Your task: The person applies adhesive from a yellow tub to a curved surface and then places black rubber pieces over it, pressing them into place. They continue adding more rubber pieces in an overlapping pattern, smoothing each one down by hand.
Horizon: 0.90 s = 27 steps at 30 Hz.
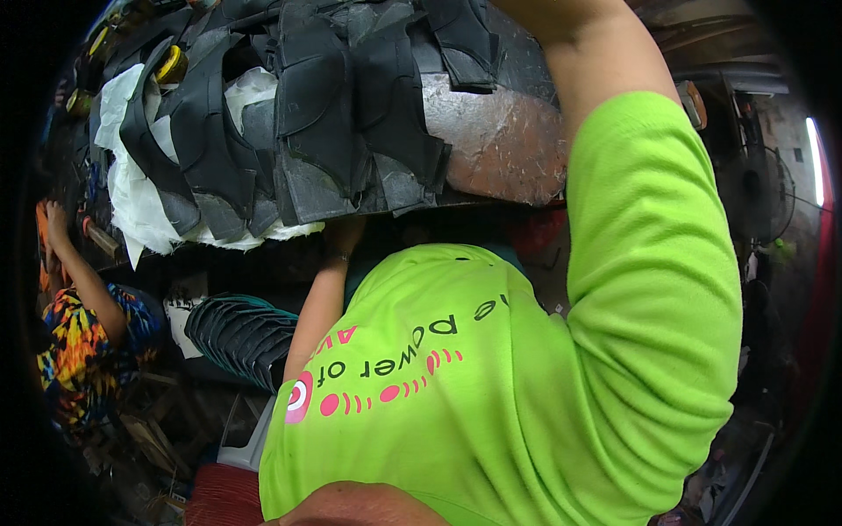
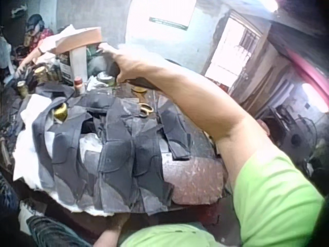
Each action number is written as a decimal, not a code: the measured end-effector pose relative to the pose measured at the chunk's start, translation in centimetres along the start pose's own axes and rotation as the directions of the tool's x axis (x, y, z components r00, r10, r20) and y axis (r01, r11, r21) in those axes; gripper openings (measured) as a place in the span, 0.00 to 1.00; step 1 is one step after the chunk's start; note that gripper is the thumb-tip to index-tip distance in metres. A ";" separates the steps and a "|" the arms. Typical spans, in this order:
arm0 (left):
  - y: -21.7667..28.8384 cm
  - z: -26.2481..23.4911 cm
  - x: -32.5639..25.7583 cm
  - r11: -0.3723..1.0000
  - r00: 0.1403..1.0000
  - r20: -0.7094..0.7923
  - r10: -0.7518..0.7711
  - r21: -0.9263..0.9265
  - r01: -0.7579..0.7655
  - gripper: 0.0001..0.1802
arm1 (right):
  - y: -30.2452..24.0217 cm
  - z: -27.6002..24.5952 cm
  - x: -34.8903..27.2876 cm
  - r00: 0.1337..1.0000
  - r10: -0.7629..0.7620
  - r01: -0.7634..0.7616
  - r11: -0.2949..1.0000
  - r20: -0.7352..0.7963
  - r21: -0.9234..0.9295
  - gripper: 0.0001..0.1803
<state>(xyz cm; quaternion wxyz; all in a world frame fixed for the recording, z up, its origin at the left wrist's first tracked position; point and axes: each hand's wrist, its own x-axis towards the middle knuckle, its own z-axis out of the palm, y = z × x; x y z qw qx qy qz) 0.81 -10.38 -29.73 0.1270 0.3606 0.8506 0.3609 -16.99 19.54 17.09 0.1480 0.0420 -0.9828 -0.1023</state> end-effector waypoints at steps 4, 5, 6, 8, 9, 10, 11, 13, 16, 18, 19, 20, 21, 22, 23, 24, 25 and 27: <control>1.3 -2.0 0.4 1.000 0.998 0.064 -0.018 0.007 0.017 0.32 | 0.7 -1.5 -8.3 0.943 0.211 -0.156 0.963 -0.257 0.219 0.54; 1.9 -2.9 -0.1 0.998 0.994 0.093 -0.057 -0.019 0.059 0.31 | 0.7 -1.4 -10.6 0.893 0.223 -0.119 0.955 -0.392 0.273 0.52; 2.5 -3.9 -0.6 0.993 0.987 0.128 -0.100 -0.045 0.106 0.30 | 1.0 -1.6 -13.4 0.875 0.424 -0.251 0.809 -0.232 0.531 0.48; 3.9 -6.5 -2.2 0.989 0.960 0.247 -0.130 -0.033 0.142 0.31 | 1.0 -1.4 -19.1 0.821 0.568 -0.253 0.446 -0.053 0.859 0.42; 4.7 -7.9 -3.2 0.994 0.964 0.251 -0.088 -0.044 0.103 0.32 | 0.6 -0.7 -21.3 0.814 0.575 -0.110 0.292 -0.082 0.950 0.40; 5.7 -9.4 -4.5 0.990 0.952 0.287 -0.105 -0.060 0.127 0.30 | 0.3 -0.4 -23.8 0.774 0.633 -0.125 0.169 -0.010 0.978 0.38; 6.8 -11.0 -5.9 0.992 0.963 0.264 -0.058 -0.097 0.087 0.29 | 0.0 -0.2 -26.0 0.731 0.679 -0.132 0.043 0.067 0.990 0.37; 9.2 -13.9 -7.2 0.982 0.957 0.289 0.010 -0.183 0.045 0.25 | -0.7 0.3 -29.6 0.660 0.739 -0.134 -0.060 0.134 0.989 0.42; 13.0 -18.0 -7.3 0.932 0.909 0.415 0.048 -0.347 0.109 0.21 | -2.0 1.6 -32.5 0.662 0.737 -0.102 -0.090 0.136 0.991 0.41; 15.8 -19.9 -6.6 0.850 0.879 0.474 0.051 -0.483 0.211 0.18 | -3.3 2.4 -33.6 0.619 0.776 -0.036 -0.131 0.125 0.991 0.37; 17.1 -20.4 -6.1 0.856 0.900 0.426 0.091 -0.495 0.148 0.18 | -3.8 2.6 -33.8 0.620 0.775 -0.020 -0.138 0.120 0.990 0.37; 18.3 -20.7 -5.3 0.849 0.922 0.355 0.152 -0.525 0.062 0.18 | -4.4 2.9 -33.8 0.622 0.774 -0.002 -0.146 0.115 0.989 0.37; 19.3 -20.9 -4.6 0.836 0.936 0.281 0.209 -0.548 -0.022 0.19 | -4.9 3.0 -33.8 0.626 0.771 0.014 -0.157 0.113 0.988 0.38; 20.3 -20.8 -3.8 0.831 0.948 0.201 0.246 -0.548 -0.099 0.18 | -5.4 3.0 -33.7 0.625 0.774 0.019 -0.147 0.103 0.989 0.40; 21.0 -20.7 -3.0 0.838 0.948 0.143 0.286 -0.518 -0.175 0.19 | -5.8 2.9 -33.6 0.646 0.757 0.017 -0.146 0.100 0.989 0.42; 21.6 -20.6 -2.2 0.846 0.940 0.075 0.332 -0.466 -0.261 0.19 | -6.2 2.7 -33.6 0.667 0.739 0.017 -0.143 0.095 0.990 0.45; 22.1 -20.7 -1.5 0.847 0.924 0.011 0.382 -0.405 -0.345 0.19 | -6.5 2.5 -33.6 0.688 0.721 0.024 -0.132 0.080 0.991 0.47; 22.5 -21.4 -0.4 0.872 0.918 -0.041 0.394 -0.299 -0.387 0.19 | -7.2 1.9 -33.8 0.693 0.712 0.033 -0.189 0.113 0.981 0.46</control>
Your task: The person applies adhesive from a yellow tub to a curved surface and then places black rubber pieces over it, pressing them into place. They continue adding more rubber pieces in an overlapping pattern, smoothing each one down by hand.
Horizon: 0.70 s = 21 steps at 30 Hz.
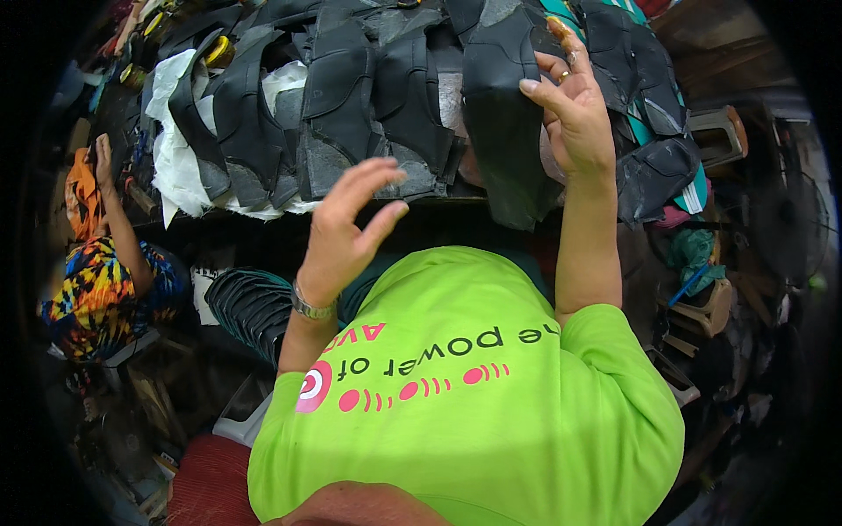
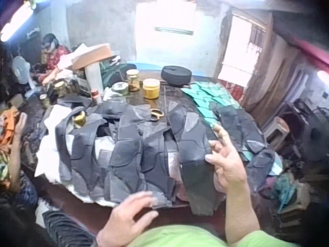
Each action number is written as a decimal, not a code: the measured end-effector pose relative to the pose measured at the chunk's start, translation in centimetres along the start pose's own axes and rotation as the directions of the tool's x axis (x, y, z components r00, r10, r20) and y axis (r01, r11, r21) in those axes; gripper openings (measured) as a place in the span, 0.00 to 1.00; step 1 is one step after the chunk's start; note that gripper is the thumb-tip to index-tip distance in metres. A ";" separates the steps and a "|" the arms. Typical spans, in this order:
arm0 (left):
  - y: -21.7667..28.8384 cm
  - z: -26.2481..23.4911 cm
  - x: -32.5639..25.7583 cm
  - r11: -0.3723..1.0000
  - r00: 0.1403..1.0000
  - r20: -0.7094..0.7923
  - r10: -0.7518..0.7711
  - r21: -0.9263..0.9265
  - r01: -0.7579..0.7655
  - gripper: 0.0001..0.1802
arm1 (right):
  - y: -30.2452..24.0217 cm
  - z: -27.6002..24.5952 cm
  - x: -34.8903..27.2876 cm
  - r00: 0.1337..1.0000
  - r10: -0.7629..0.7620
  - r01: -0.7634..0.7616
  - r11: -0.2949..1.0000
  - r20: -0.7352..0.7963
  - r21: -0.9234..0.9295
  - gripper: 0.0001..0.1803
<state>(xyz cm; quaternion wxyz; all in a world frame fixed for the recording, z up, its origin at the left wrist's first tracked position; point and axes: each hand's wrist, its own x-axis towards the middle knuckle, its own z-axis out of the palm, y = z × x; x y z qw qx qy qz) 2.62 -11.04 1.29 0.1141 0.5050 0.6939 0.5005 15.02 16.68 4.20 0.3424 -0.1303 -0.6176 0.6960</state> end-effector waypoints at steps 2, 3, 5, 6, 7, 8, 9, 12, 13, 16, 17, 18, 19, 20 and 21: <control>-0.6 -1.3 1.6 0.994 0.996 -0.082 0.036 0.103 -0.027 0.19 | -0.3 0.2 -0.8 1.000 0.020 -0.020 1.000 0.004 0.023 0.45; -1.1 -2.1 2.4 0.984 0.989 -0.139 0.043 0.179 -0.018 0.21 | -0.3 0.2 -1.1 1.000 0.025 -0.025 0.999 0.006 0.025 0.45; -2.2 -3.3 4.0 0.959 0.972 -0.235 0.018 0.280 0.050 0.26 | -0.3 0.2 -1.6 0.999 0.035 -0.035 0.999 0.003 0.041 0.45; -2.8 -3.9 4.7 0.947 0.961 -0.275 -0.018 0.304 0.105 0.29 | -0.3 0.2 -1.7 0.999 0.041 -0.041 0.998 -0.004 0.056 0.45; -3.4 -4.4 5.3 0.926 0.959 -0.280 -0.049 0.347 0.149 0.35 | -0.3 0.1 -1.8 0.999 0.049 -0.048 0.997 -0.015 0.062 0.46; -4.0 -4.8 5.8 0.916 0.958 -0.275 -0.083 0.358 0.182 0.36 | -0.3 0.1 -1.8 0.998 0.056 -0.054 0.995 -0.014 0.088 0.46; -4.5 -5.1 6.2 0.902 0.955 -0.271 -0.119 0.374 0.218 0.38 | -0.3 0.0 -1.7 0.998 0.063 -0.061 0.993 -0.016 0.104 0.46; -5.9 -5.3 7.1 0.873 0.953 -0.268 -0.144 0.420 0.250 0.43 | -0.5 -0.1 -1.4 1.000 0.021 -0.019 0.993 -0.018 0.117 0.46; -6.3 -5.2 7.3 0.872 0.948 -0.272 -0.166 0.407 0.270 0.43 | -0.6 -0.1 -1.3 1.000 -0.004 0.006 0.993 -0.018 0.115 0.46; -7.0 -4.8 7.8 0.881 0.942 -0.279 -0.185 0.378 0.285 0.45 | -0.6 0.4 -1.2 1.000 -0.024 0.025 0.990 -0.009 0.136 0.45; -7.1 -4.7 8.0 0.885 0.943 -0.281 -0.179 0.372 0.279 0.46 | -0.5 0.6 -1.2 1.000 0.014 -0.013 0.984 -0.006 0.175 0.45; -7.2 -4.7 8.1 0.882 0.940 -0.291 -0.177 0.377 0.283 0.47 | -0.4 0.9 -1.3 0.999 0.037 -0.040 0.980 0.018 0.196 0.45; -7.3 -4.7 8.3 0.878 0.938 -0.300 -0.171 0.385 0.284 0.48 | -0.3 1.2 -1.5 0.998 0.058 -0.065 0.975 0.039 0.214 0.45; -7.3 -4.7 8.4 0.871 0.935 -0.309 -0.174 0.394 0.293 0.48 | -0.1 1.4 -1.6 0.996 0.069 -0.079 0.971 0.049 0.228 0.46; -7.3 -4.7 8.5 0.885 0.932 -0.315 -0.178 0.363 0.292 0.49 | 0.1 1.7 -1.7 0.995 0.079 -0.090 0.967 0.056 0.239 0.46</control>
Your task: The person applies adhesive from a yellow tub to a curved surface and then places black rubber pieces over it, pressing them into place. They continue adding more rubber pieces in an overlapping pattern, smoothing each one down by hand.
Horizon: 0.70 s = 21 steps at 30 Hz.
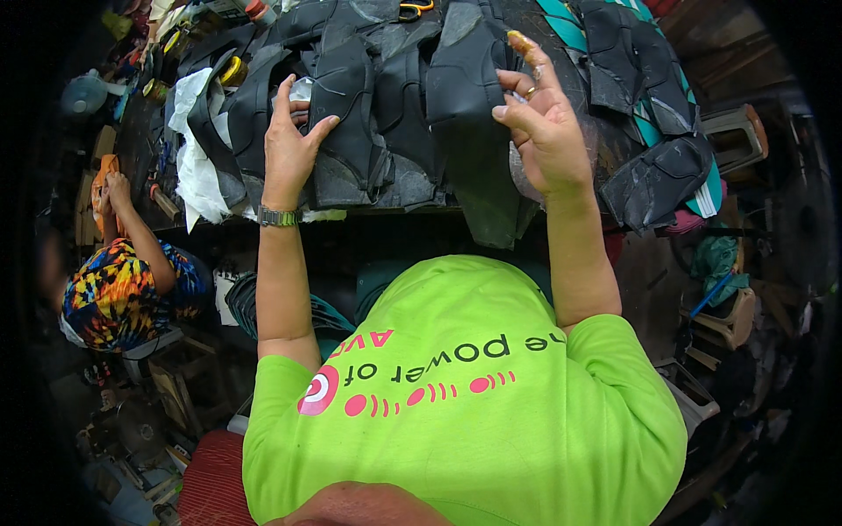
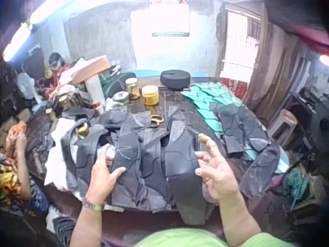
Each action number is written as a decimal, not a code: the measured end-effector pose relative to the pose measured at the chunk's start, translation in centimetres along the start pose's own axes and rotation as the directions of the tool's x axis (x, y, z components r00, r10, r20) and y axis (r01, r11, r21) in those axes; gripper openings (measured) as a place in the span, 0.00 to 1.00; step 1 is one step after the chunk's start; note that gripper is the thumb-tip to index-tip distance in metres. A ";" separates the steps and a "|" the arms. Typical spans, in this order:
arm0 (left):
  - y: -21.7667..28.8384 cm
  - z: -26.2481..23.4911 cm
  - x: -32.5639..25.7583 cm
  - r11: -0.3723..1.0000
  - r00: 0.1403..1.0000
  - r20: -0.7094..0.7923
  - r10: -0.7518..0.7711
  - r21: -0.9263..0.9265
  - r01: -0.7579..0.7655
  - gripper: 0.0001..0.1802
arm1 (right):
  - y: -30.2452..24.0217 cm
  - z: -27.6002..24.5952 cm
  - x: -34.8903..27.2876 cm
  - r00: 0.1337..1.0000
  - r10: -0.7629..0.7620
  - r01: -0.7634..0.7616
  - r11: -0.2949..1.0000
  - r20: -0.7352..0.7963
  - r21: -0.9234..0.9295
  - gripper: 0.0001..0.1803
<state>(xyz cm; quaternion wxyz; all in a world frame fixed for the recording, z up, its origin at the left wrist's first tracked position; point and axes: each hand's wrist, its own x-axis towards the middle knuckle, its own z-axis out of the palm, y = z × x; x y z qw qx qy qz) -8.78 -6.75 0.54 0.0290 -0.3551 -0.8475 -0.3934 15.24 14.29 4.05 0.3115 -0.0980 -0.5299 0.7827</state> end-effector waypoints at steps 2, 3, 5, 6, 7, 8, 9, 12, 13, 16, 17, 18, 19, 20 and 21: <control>-0.1 -0.2 0.2 0.999 1.000 -0.009 -0.015 -0.050 0.014 0.49 | 0.3 0.2 -0.3 0.996 0.079 -0.080 0.996 0.029 0.035 0.47; -0.1 -0.2 0.2 0.992 0.999 -0.008 -0.046 -0.116 0.045 0.50 | 0.4 0.2 -0.3 0.996 0.079 -0.080 0.996 0.031 0.035 0.47; -0.1 -0.4 0.3 0.970 0.997 -0.018 -0.076 -0.234 0.070 0.50 | 0.5 0.0 -0.4 0.997 0.069 -0.070 0.997 0.042 0.039 0.46; -0.2 -0.6 0.3 0.968 0.997 -0.021 -0.078 -0.239 0.071 0.48 | 0.5 -0.2 -0.3 0.997 0.071 -0.071 0.997 0.002 0.018 0.47; -0.2 -0.7 0.1 0.968 0.997 -0.020 -0.079 -0.242 0.072 0.47 | 0.4 -0.4 -0.3 0.997 0.067 -0.067 0.998 -0.028 0.000 0.47; -0.1 -0.9 0.0 0.966 0.996 -0.018 -0.082 -0.246 0.075 0.45 | 0.3 -0.6 -0.2 0.996 0.062 -0.064 0.998 -0.058 -0.018 0.47; 0.1 -0.9 -0.3 0.992 0.998 -0.055 0.010 -0.124 -0.017 0.44 | 0.2 -0.9 -0.1 0.997 0.034 -0.034 0.999 -0.064 -0.011 0.47; 1.4 -0.6 -1.3 0.971 0.983 -0.073 0.171 0.180 -0.156 0.37 | -0.2 -1.6 0.2 0.995 -0.043 0.042 0.999 -0.085 -0.013 0.46; 2.2 -0.2 -1.7 0.959 0.962 -0.096 0.255 0.152 -0.239 0.37 | -0.5 -1.9 0.3 0.993 -0.062 0.060 0.998 -0.099 -0.028 0.45; 4.8 2.1 -3.4 0.949 0.954 -0.033 0.298 -0.098 -0.299 0.35 | -1.0 -2.6 0.5 0.988 -0.093 0.087 0.995 -0.121 -0.054 0.44; 5.6 3.0 -4.1 0.935 0.959 0.057 0.279 -0.244 -0.258 0.39 | -1.1 -2.7 0.4 0.985 -0.109 0.104 0.993 -0.130 -0.051 0.44; 6.3 4.1 -4.4 0.954 0.961 0.130 0.245 -0.207 -0.215 0.42 | -1.1 -2.9 0.4 0.982 -0.126 0.120 0.992 -0.138 -0.049 0.44; 6.8 5.1 -4.4 0.954 0.951 0.152 0.271 -0.177 -0.243 0.45 | -1.1 -3.0 0.4 0.980 -0.152 0.148 0.988 -0.128 -0.040 0.44; 7.1 6.1 -4.5 0.966 0.959 0.154 0.240 -0.135 -0.220 0.47 | -1.1 -3.1 0.4 0.978 -0.142 0.136 0.989 -0.150 -0.049 0.44; 7.3 7.0 -4.4 0.976 0.966 0.155 0.209 -0.092 -0.196 0.49 | -1.2 -3.3 0.3 0.978 -0.142 0.135 0.989 -0.155 -0.053 0.44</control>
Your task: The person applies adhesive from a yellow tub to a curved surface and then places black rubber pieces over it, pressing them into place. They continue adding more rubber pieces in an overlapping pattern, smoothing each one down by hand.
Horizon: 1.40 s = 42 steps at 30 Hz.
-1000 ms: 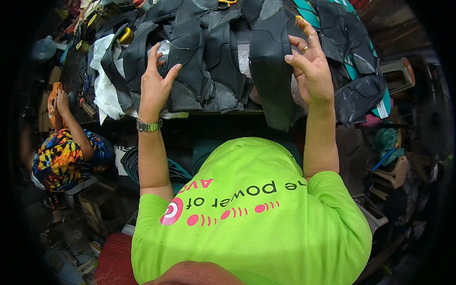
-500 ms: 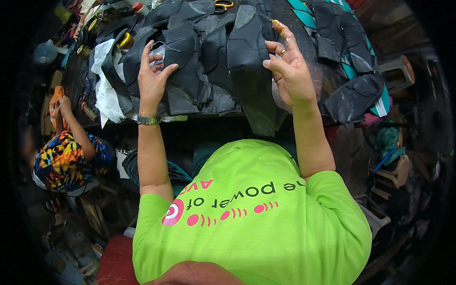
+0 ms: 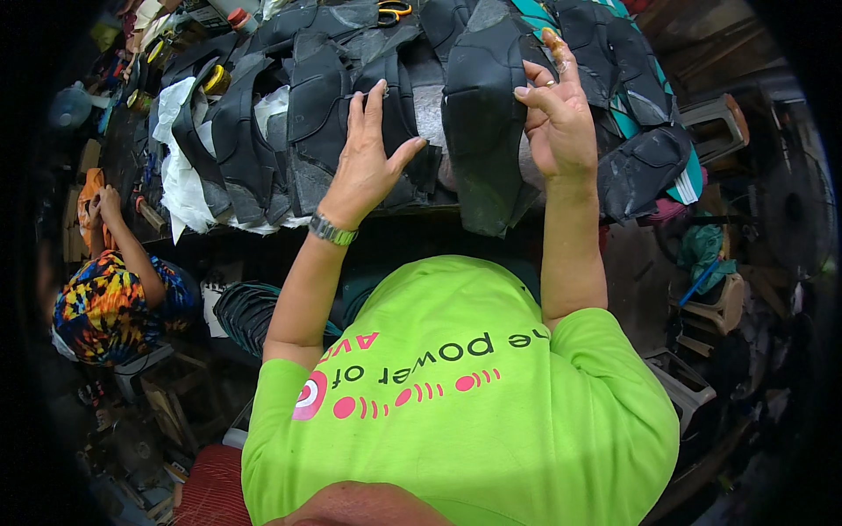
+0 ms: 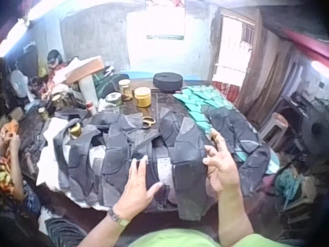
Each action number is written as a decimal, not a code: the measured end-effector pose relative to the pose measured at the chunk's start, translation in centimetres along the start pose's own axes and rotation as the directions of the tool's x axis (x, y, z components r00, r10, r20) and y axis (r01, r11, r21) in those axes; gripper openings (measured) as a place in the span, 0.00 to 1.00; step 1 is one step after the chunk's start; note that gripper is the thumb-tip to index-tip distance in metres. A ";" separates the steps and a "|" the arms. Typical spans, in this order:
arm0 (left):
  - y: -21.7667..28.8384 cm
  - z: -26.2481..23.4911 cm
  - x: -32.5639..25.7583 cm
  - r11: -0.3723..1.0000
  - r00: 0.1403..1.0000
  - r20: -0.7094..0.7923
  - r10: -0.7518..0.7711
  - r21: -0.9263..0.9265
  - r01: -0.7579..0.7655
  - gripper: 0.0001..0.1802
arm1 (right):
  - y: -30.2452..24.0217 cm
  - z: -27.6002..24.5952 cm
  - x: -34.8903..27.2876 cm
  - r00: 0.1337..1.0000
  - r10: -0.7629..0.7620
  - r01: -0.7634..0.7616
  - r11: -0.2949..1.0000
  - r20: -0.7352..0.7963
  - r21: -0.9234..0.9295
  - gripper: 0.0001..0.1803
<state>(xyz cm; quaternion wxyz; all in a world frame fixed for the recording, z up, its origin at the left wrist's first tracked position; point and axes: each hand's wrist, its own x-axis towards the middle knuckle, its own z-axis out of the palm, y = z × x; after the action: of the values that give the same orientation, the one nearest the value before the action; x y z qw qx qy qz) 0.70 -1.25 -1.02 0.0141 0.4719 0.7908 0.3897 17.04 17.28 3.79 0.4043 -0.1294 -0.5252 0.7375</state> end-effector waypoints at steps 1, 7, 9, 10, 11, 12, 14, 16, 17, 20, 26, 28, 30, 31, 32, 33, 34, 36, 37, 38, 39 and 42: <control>-0.1 0.7 0.3 0.997 0.998 0.021 -0.058 0.044 0.057 0.52 | 0.0 -0.2 0.0 1.000 -0.002 0.003 1.000 0.016 -0.014 0.43; -1.2 2.7 1.5 0.991 0.988 -0.104 -0.112 -0.087 0.103 0.50 | -1.2 -1.8 -0.5 0.999 0.043 -0.041 0.994 -0.016 0.097 0.46; -1.6 2.9 1.8 0.989 0.984 -0.149 -0.098 -0.125 0.079 0.48 | -1.3 -2.2 -0.6 0.998 0.044 -0.040 0.994 -0.035 0.099 0.46; -1.7 2.9 1.9 0.988 0.981 -0.170 -0.095 -0.136 0.072 0.46 | -1.3 -2.3 -0.6 0.999 0.040 -0.037 0.994 -0.027 0.107 0.46; -1.8 2.9 2.1 0.987 0.977 -0.192 -0.091 -0.146 0.064 0.45 | -1.2 -2.4 -0.6 0.998 0.047 -0.043 0.994 -0.038 0.105 0.46; -2.0 2.9 2.2 0.982 0.976 -0.187 -0.109 -0.175 0.076 0.45 | -1.1 -2.5 -0.6 0.998 0.047 -0.043 0.993 -0.032 0.107 0.46; -2.1 2.9 2.5 0.962 0.974 -0.153 -0.169 -0.238 0.129 0.45 | -0.9 -2.6 -0.6 0.999 0.040 -0.037 0.993 -0.027 0.109 0.46; -2.1 2.8 2.8 0.926 0.972 -0.095 -0.213 -0.336 0.170 0.45 | -0.9 -2.6 -0.7 0.999 0.027 -0.023 0.994 -0.030 0.107 0.46; -2.0 2.8 3.0 0.900 0.968 -0.051 -0.244 -0.385 0.206 0.45 | -0.9 -2.6 -0.7 0.999 0.025 -0.022 0.994 -0.031 0.109 0.46; -1.5 3.8 4.0 0.683 0.976 -0.084 -0.199 -0.727 0.077 0.44 | -1.4 -2.1 -0.8 1.000 0.008 -0.005 0.993 -0.026 0.118 0.44; -1.4 6.6 4.3 0.674 0.986 -0.067 -0.151 -0.737 0.053 0.48 | -3.1 0.0 -0.4 0.998 -0.049 0.042 0.986 0.040 0.162 0.42; -1.7 6.4 4.0 0.763 0.989 -0.049 -0.138 -0.642 0.075 0.50 | -3.2 0.7 -0.3 0.998 -0.013 0.002 0.982 0.057 0.186 0.41; -1.8 5.0 3.5 0.786 0.977 0.057 -0.204 -0.585 0.198 0.50 | -2.9 1.3 -0.2 0.997 0.025 -0.040 0.975 0.070 0.220 0.40; -1.6 4.0 2.8 0.842 0.991 0.033 -0.129 -0.525 0.127 0.48 | -2.5 1.6 -0.1 0.996 0.047 -0.064 0.968 0.074 0.241 0.40; -1.4 2.7 1.9 0.889 0.996 0.038 -0.084 -0.449 0.093 0.45 | -2.1 1.9 0.0 0.994 0.075 -0.091 0.963 0.074 0.253 0.40; -1.1 1.3 1.2 0.928 0.997 0.061 -0.047 -0.367 0.066 0.43 | -1.7 2.1 0.1 0.993 0.099 -0.111 0.969 0.065 0.222 0.40; -1.1 -0.4 0.5 0.944 0.992 0.103 -0.067 -0.315 0.096 0.39 | -1.4 2.3 0.1 0.991 0.101 -0.120 0.964 0.089 0.239 0.41; -1.4 -4.0 -0.7 0.967 0.975 0.190 -0.117 -0.203 0.155 0.32 | -0.9 2.5 0.1 0.987 0.136 -0.154 0.957 0.089 0.245 0.41; -1.6 -5.0 -0.9 0.972 0.983 0.059 -0.176 -0.150 0.183 0.29 | -0.7 2.7 0.1 0.983 0.140 -0.169 0.945 0.121 0.278 0.41; -2.0 -6.0 -1.1 0.987 0.981 -0.136 -0.135 -0.100 0.122 0.26 | -0.3 2.9 0.2 0.981 0.154 -0.180 0.947 0.116 0.267 0.41; -2.6 -6.6 -0.7 0.992 0.953 -0.303 -0.013 0.116 0.051 0.29 | 0.1 3.2 0.4 0.981 0.158 -0.183 0.948 0.114 0.261 0.41; -4.7 -7.4 0.4 0.947 0.932 -0.361 -0.041 0.284 0.152 0.39 | 1.7 4.3 1.1 0.963 0.199 -0.245 0.928 0.182 0.282 0.41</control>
<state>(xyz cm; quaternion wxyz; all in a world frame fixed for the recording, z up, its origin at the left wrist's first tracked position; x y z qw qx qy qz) -5.87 -6.57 1.32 -0.1812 0.3511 0.8540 0.3385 12.89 15.05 4.28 0.2925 -0.0689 -0.4172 0.8577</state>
